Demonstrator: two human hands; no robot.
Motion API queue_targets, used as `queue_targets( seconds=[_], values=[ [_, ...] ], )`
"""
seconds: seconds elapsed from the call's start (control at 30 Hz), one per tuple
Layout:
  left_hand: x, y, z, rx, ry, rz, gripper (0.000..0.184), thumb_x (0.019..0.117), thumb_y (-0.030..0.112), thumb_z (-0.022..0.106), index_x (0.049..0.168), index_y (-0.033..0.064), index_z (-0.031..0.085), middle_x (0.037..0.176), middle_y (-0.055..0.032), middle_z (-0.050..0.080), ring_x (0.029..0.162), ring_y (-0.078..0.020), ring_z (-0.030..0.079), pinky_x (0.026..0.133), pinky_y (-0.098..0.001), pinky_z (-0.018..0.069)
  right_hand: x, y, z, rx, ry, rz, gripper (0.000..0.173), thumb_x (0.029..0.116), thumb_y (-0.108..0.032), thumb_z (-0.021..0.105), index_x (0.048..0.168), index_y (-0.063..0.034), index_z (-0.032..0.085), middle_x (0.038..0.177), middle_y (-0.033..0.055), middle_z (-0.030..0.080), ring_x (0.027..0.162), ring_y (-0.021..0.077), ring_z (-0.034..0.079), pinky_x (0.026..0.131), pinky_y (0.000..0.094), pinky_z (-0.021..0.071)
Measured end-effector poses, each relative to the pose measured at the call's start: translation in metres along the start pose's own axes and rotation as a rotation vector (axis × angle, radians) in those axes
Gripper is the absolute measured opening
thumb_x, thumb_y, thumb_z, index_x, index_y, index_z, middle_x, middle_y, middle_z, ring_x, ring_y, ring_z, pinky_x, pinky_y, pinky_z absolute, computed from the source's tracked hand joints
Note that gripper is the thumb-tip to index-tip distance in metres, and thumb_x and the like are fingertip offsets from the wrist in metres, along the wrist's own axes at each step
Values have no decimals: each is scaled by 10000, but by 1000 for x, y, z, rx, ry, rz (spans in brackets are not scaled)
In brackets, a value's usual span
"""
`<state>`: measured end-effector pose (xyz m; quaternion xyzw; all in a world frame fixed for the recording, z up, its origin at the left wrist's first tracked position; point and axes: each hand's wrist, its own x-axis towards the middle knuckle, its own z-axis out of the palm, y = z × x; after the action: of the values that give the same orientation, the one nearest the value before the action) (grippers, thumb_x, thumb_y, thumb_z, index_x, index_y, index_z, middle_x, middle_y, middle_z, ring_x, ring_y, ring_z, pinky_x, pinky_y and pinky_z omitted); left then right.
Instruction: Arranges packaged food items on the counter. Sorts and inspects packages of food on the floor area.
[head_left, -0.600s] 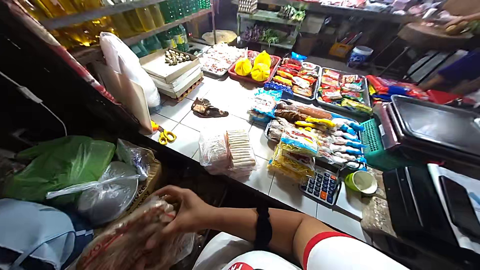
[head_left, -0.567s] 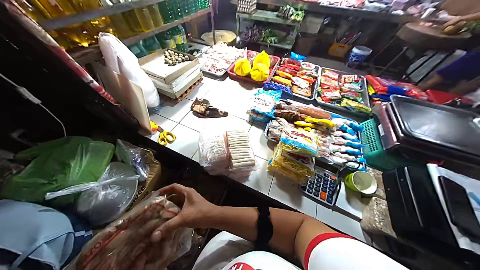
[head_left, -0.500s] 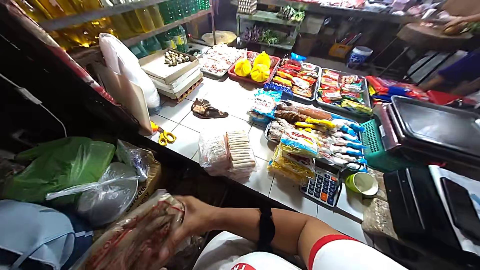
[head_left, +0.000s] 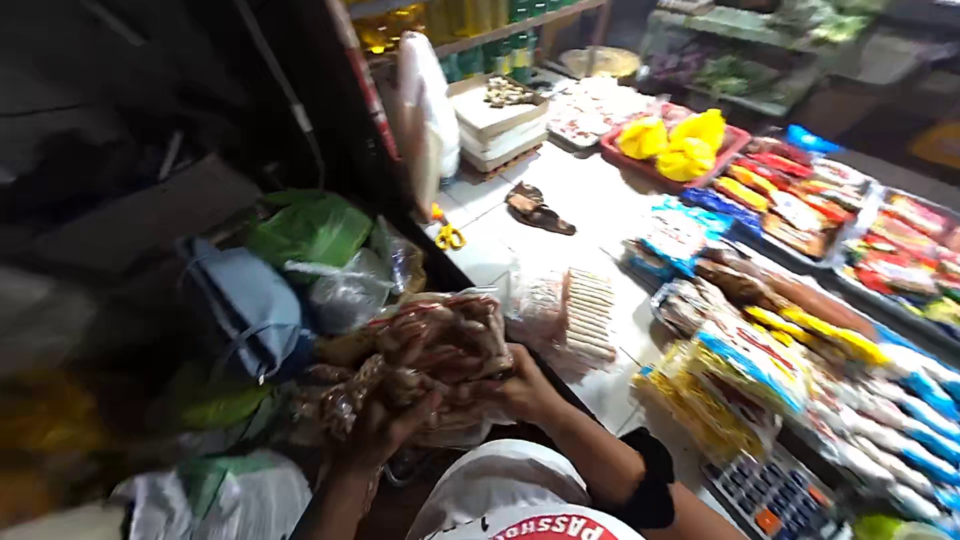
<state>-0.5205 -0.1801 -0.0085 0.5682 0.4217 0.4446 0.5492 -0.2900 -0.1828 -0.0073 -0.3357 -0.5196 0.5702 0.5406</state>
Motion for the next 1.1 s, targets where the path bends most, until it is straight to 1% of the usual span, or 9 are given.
queue_targets(
  seconds=[0.1,0.23,0.33,0.47,0.63,0.7,0.83,0.93,1.1],
  values=[
    [5,4,6,159,-9,28,443,842,211,784,1183,-14,613,1043,24,712,972,-24,683,908,-254,583,10,-6,-4,255,138,247,535,731,-203,888,1152,7,632,969,56,757,863,145,738,808,357,636],
    [3,13,12,140,-102,-157,371,857,151,772,1153,-9,615,1007,31,686,936,2,663,895,-214,564,25,-7,-10,249,317,348,438,743,99,794,1136,75,603,945,128,749,828,203,746,785,383,650],
    [0,12,12,-89,-120,-291,345,905,128,738,1198,49,575,996,42,712,912,-51,695,874,-265,590,26,-7,-12,242,307,332,338,768,125,758,1077,69,631,910,119,754,792,186,745,767,355,648],
    [6,7,8,216,-75,43,780,798,403,850,1352,-41,526,1213,2,693,1113,-24,654,989,-257,557,28,-5,-24,178,129,192,384,775,107,762,1135,34,649,982,58,759,886,139,735,840,348,632],
    [23,10,30,151,79,202,358,858,312,802,1191,356,677,1113,253,714,1026,81,664,910,-161,568,31,-9,-41,174,-60,93,393,751,101,793,1115,17,670,978,-4,759,903,51,716,867,283,607],
    [25,24,50,-42,127,61,327,866,136,774,1114,319,665,1047,221,739,982,59,685,902,-166,568,34,-14,-55,181,-114,58,362,737,109,790,1069,15,679,957,-23,759,889,21,708,862,254,595],
    [45,32,72,-167,17,-58,243,891,181,770,1057,358,760,1037,171,769,964,47,702,894,-166,573,43,-22,-89,105,-208,20,492,724,3,865,1153,55,630,1043,19,740,969,28,691,930,242,564],
    [64,19,66,-53,-235,64,395,930,331,741,1308,386,642,1262,237,674,1153,77,615,1024,-171,500,47,-22,-103,3,-143,-89,581,766,-99,871,1222,112,579,1116,124,698,1027,97,672,962,284,553],
    [95,40,107,-83,51,-31,142,919,302,744,1023,391,706,978,217,755,923,75,692,869,-161,571,40,-35,-117,-27,45,-160,289,834,0,772,1090,94,676,1013,57,738,960,5,675,911,221,555]
  ],
)
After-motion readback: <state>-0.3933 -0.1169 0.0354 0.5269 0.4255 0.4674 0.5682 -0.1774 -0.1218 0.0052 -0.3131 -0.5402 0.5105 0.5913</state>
